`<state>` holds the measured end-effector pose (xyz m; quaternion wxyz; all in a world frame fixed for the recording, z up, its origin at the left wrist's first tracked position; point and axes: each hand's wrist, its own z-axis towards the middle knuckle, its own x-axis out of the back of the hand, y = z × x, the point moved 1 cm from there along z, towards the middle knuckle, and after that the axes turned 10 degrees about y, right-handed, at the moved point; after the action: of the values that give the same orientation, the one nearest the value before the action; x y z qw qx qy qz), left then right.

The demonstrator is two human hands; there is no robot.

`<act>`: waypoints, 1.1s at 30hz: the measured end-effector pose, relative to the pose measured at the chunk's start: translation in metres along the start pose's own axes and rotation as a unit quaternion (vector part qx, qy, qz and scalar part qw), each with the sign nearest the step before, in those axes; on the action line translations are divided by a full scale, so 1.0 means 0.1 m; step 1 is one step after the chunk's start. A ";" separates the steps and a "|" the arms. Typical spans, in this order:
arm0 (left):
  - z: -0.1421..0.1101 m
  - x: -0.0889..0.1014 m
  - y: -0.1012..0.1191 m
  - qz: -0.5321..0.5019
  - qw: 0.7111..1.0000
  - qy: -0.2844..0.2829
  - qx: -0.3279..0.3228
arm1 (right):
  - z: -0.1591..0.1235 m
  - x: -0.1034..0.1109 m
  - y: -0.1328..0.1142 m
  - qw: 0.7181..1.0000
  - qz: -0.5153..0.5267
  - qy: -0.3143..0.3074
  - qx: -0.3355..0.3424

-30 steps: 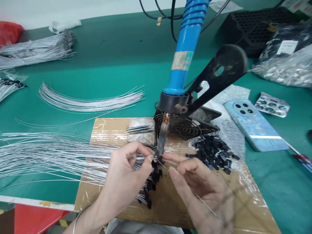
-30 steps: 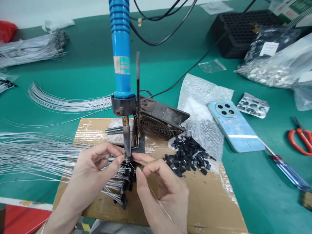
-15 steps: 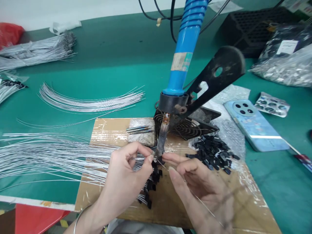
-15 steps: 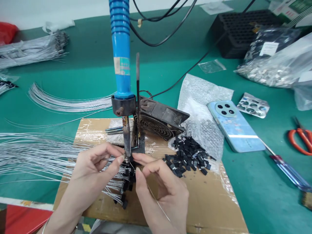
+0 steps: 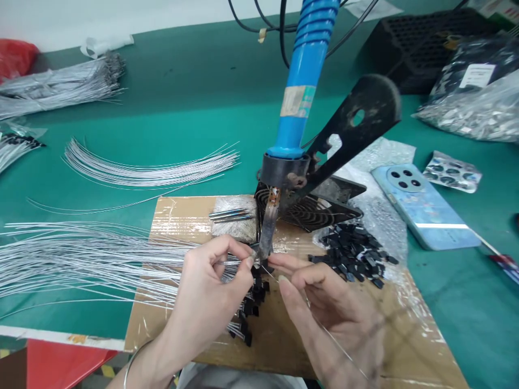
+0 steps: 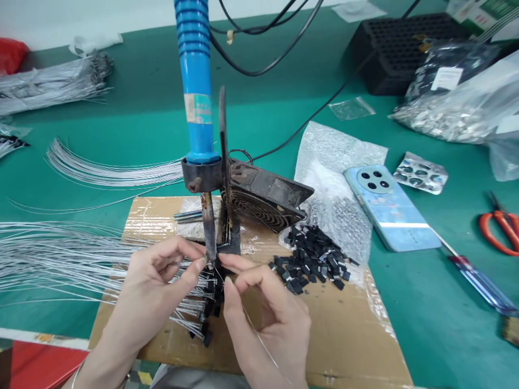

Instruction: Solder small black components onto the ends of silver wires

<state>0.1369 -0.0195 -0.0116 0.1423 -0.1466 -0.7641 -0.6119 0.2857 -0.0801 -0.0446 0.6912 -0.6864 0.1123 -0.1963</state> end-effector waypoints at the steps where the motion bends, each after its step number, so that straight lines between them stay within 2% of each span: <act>1: 0.00 0.00 0.00 0.000 1.000 0.000 -0.001 | 0.00 0.00 0.01 1.000 0.001 0.002 -0.001; 12: 0.00 0.00 0.03 -0.012 1.000 0.003 0.002 | -0.01 -0.02 -0.01 1.000 0.015 0.011 -0.012; 33: -0.02 0.00 0.02 0.029 1.000 0.006 -0.008 | -0.02 -0.01 -0.01 1.000 0.020 0.005 -0.003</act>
<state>0.1380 -0.0210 -0.0090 0.1637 -0.1663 -0.7539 -0.6141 0.2839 -0.0813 -0.0438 0.6927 -0.6848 0.1299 -0.1853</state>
